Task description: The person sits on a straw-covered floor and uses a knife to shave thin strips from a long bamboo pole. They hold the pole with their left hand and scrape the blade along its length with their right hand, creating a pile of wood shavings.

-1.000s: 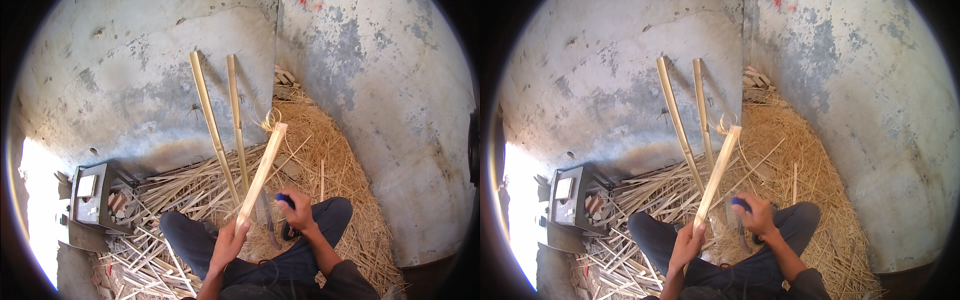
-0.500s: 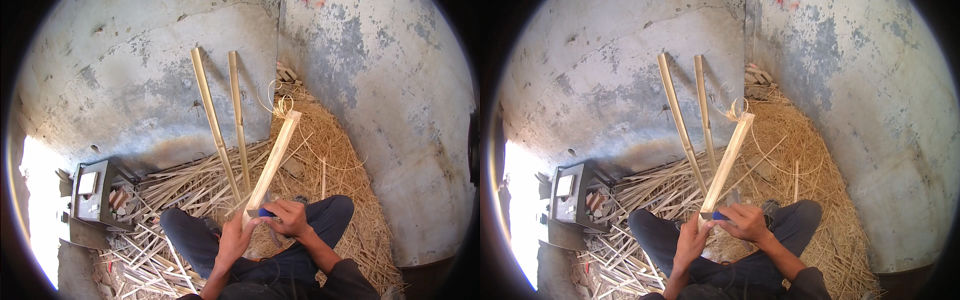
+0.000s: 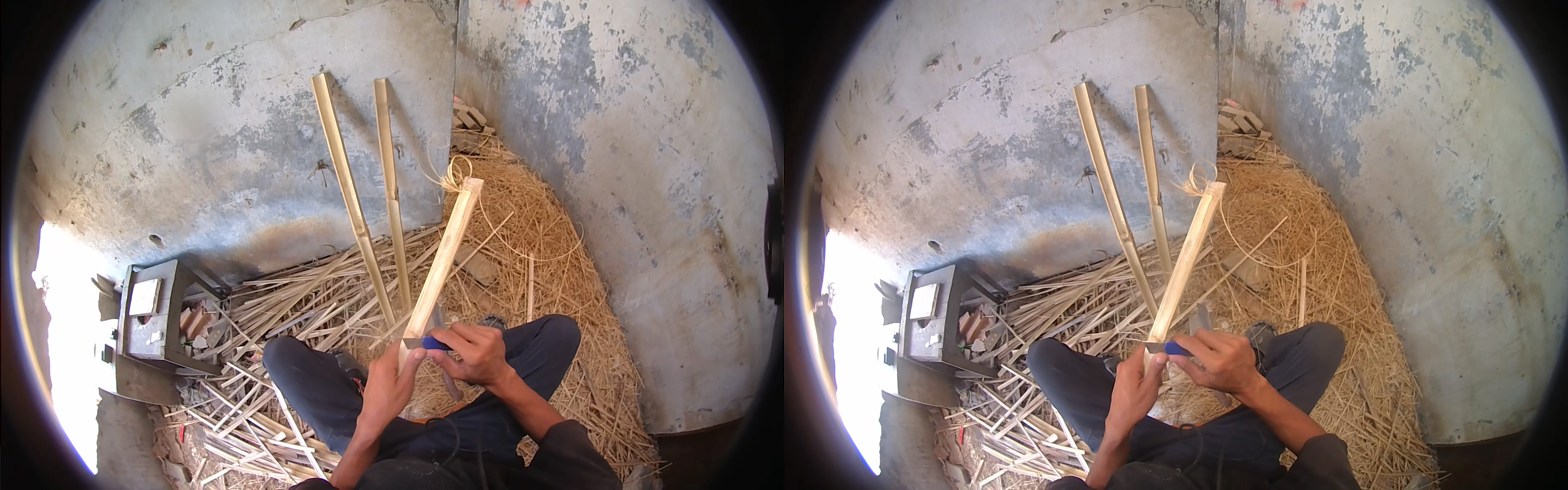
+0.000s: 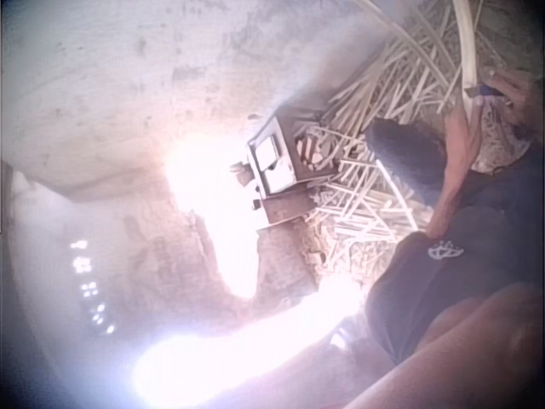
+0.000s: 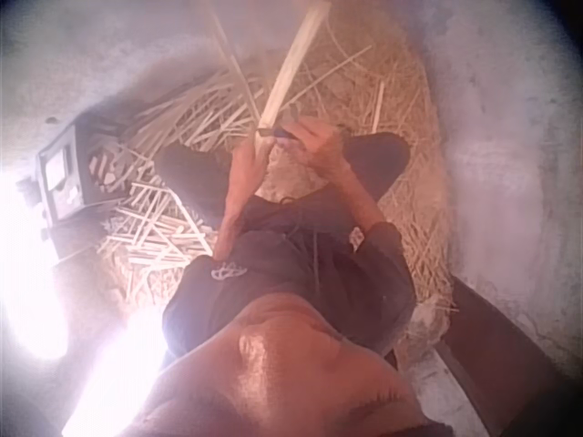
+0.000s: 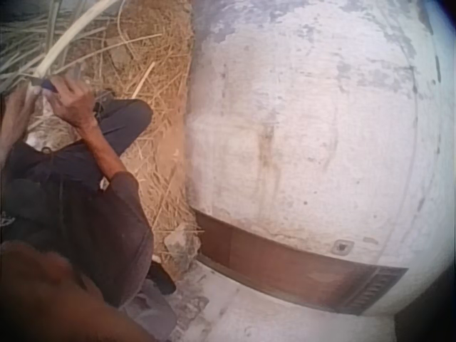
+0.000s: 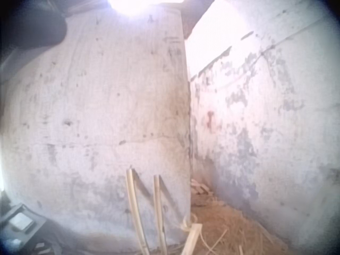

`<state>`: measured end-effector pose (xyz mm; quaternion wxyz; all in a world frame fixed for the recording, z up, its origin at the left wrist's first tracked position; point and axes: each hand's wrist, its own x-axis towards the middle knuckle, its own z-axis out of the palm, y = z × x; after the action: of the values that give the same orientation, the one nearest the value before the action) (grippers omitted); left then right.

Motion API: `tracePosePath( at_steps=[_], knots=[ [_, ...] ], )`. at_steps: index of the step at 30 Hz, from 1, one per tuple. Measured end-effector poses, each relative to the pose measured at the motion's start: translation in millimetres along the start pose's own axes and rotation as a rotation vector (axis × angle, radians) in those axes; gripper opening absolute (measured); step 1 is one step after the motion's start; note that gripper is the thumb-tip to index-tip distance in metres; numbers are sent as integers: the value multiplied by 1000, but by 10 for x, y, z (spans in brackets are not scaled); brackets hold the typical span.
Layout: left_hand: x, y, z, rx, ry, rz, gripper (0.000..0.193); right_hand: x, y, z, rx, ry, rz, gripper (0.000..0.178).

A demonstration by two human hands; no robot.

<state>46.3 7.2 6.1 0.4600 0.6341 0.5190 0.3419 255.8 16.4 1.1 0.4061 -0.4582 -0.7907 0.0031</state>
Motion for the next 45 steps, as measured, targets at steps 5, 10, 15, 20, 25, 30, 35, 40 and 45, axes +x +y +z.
tracePosePath(
  at_steps=[5, 10, 15, 20, 25, 30, 35, 40, 45],
  knots=[
    [-28, -75, 69, 32, -2, 2, 37, 0, 171, -58, -44, 115, 113, 33],
    [-121, -158, 104, 41, -57, -96, 40, 39, 351, -181, -115, 98, 91, 27],
    [-183, -148, 64, 45, -76, -121, 43, 10, 509, -155, -66, 124, 134, 30],
    [-292, -273, -2, 137, -121, -189, 47, 113, 754, -192, -101, 193, 193, 31],
    [-460, -398, -37, 118, -157, -221, 49, 202, 1001, -341, -120, 197, 224, 33],
    [-484, -466, -55, 119, -195, -250, 47, 208, 985, -266, -165, 286, 265, 34],
    [-934, -682, -81, 35, -423, -89, 42, 103, 1972, -916, -164, 821, 651, 43],
    [-621, -846, -335, -27, -163, -245, 42, 132, 1150, -1025, -127, 279, 762, 42],
    [-263, -671, -426, -129, -91, -233, 45, 174, 970, -880, -84, 27, 683, 38]
  ],
)
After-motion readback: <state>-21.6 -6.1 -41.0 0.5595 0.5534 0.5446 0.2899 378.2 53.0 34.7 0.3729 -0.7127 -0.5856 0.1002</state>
